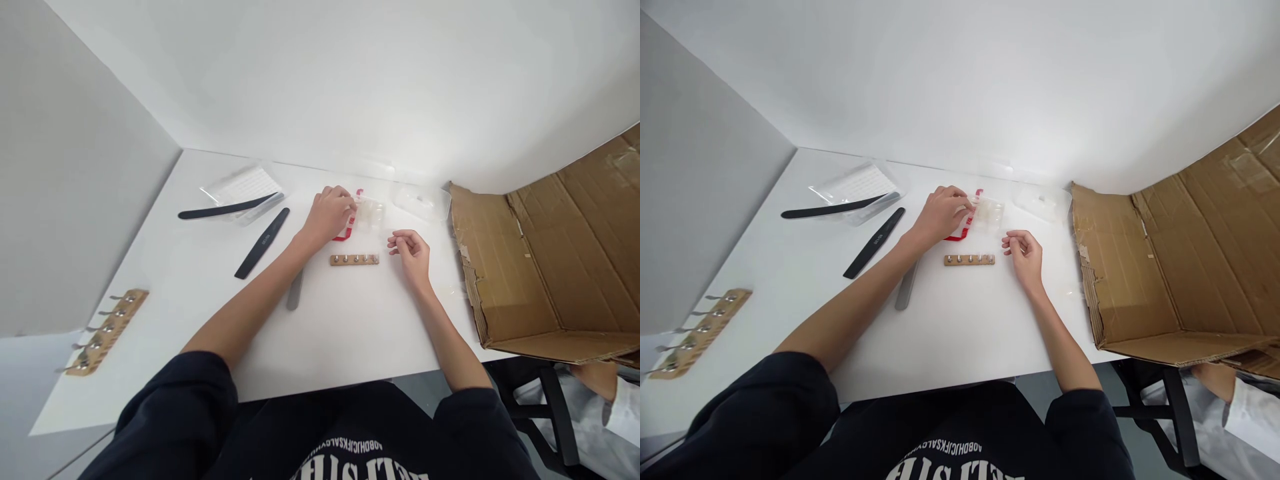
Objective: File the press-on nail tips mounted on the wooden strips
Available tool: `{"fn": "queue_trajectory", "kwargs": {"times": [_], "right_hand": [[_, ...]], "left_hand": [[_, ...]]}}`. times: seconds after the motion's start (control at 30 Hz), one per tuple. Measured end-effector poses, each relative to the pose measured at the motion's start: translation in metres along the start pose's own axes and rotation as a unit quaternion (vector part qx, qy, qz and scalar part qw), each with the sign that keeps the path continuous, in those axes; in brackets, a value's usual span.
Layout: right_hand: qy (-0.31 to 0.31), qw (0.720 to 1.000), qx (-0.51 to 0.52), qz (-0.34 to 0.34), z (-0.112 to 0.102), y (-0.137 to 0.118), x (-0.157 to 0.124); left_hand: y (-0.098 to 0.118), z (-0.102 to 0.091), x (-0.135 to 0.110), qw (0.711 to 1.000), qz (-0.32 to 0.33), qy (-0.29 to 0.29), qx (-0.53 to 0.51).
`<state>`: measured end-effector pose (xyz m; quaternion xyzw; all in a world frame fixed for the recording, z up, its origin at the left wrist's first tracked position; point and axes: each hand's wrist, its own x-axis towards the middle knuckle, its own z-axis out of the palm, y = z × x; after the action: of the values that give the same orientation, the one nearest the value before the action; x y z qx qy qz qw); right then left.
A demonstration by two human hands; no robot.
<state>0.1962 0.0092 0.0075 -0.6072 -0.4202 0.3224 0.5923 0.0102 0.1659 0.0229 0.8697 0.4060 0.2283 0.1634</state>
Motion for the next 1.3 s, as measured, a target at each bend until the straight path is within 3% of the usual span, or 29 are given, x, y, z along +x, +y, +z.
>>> {"fn": "queue_trajectory", "kwargs": {"times": [0.47,0.67,0.87,1.3], "right_hand": [[-0.002,1.0,-0.002,0.0,0.0,-0.002,-0.001],[-0.004,1.0,0.005,-0.004,0.0,-0.001,-0.001],[-0.007,1.0,-0.002,0.0,0.001,-0.003,-0.002],[-0.01,1.0,-0.002,0.007,0.001,-0.005,-0.002]], "left_hand": [[-0.007,-0.011,0.005,0.999,-0.028,0.017,-0.042],[-0.006,-0.015,0.004,0.994,-0.007,0.006,-0.113],[-0.003,-0.019,0.003,0.983,-0.036,-0.019,-0.177],[-0.009,-0.013,0.005,0.998,-0.024,0.02,-0.052]]}}
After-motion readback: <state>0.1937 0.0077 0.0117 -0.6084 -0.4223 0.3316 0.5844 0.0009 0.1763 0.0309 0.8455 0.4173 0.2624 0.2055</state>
